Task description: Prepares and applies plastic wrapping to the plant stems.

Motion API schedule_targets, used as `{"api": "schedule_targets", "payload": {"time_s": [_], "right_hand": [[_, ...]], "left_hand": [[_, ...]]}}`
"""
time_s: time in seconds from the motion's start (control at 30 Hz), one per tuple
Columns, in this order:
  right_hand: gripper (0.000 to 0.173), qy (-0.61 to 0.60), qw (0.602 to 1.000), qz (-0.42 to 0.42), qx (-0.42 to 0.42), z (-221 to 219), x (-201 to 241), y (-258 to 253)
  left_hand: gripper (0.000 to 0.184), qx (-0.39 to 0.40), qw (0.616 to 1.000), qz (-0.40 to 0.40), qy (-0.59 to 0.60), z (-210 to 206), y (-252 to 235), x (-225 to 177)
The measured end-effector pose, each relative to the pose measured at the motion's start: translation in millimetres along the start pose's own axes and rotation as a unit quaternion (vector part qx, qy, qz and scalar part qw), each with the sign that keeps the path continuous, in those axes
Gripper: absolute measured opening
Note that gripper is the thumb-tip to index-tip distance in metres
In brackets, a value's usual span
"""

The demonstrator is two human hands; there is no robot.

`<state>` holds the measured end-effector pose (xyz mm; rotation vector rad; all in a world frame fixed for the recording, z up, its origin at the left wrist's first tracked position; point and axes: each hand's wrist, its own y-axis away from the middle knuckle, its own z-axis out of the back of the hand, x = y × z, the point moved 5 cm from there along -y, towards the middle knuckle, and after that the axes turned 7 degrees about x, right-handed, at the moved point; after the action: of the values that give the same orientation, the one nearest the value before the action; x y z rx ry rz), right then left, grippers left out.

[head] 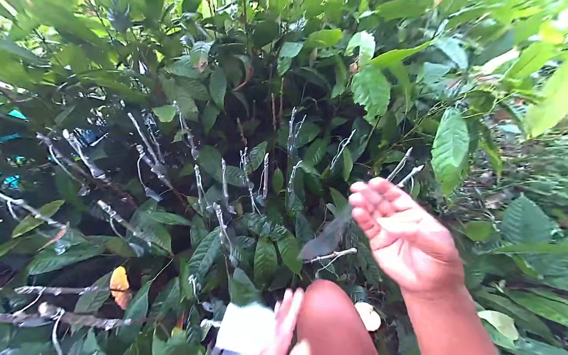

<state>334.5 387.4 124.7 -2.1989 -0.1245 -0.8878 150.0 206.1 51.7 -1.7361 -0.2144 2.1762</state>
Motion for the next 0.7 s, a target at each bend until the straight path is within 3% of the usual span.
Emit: {"api": "schedule_targets", "payload": {"time_s": [0.1, 0.2, 0.27, 0.3, 0.4, 0.47, 0.53, 0.6, 0.7], "right_hand": [[0.039, 0.034, 0.995, 0.062, -0.064, 16.5, 21.8, -28.2], [0.035, 0.068, 0.995, 0.065, -0.042, 24.4, 24.6, -65.2], [0.030, 0.087, 0.995, 0.052, -0.014, 32.8, 16.3, -93.4], [0.029, 0.109, 0.993, 0.037, -0.004, 39.2, 9.6, -107.1], [0.023, 0.166, 0.985, -0.029, 0.025, 62.5, -17.7, -144.2], [0.020, 0.190, 0.977, -0.085, 0.053, 75.3, -44.0, -162.9], [0.019, 0.189, 0.969, -0.136, 0.086, 80.8, -75.6, -179.7], [0.022, 0.186, 0.960, -0.183, 0.103, 80.4, -109.1, -196.8], [0.038, 0.253, 0.929, -0.240, 0.127, 82.4, -157.5, -222.5]], "left_hand": [[0.066, 0.023, 1.000, 0.007, -0.003, -5.6, -129.4, 38.9], [0.067, 0.067, 0.992, 0.059, 0.083, -10.2, -258.8, 84.4], [0.056, -0.002, 0.981, 0.129, 0.142, -2.2, -324.8, 115.7], [0.047, -0.101, 0.968, 0.167, 0.156, 9.7, -348.5, 130.5], [0.038, -0.364, 0.910, 0.180, 0.081, 80.4, -376.7, 159.0], [0.038, -0.447, 0.882, 0.147, 0.017, 128.3, -377.9, 171.0], [0.047, -0.470, 0.872, 0.136, -0.017, 165.0, -383.1, 192.0], [0.058, -0.435, 0.887, 0.137, -0.063, 187.2, -390.8, 210.9], [0.048, -0.344, 0.911, 0.137, -0.179, 197.2, -395.4, 217.8]]}}
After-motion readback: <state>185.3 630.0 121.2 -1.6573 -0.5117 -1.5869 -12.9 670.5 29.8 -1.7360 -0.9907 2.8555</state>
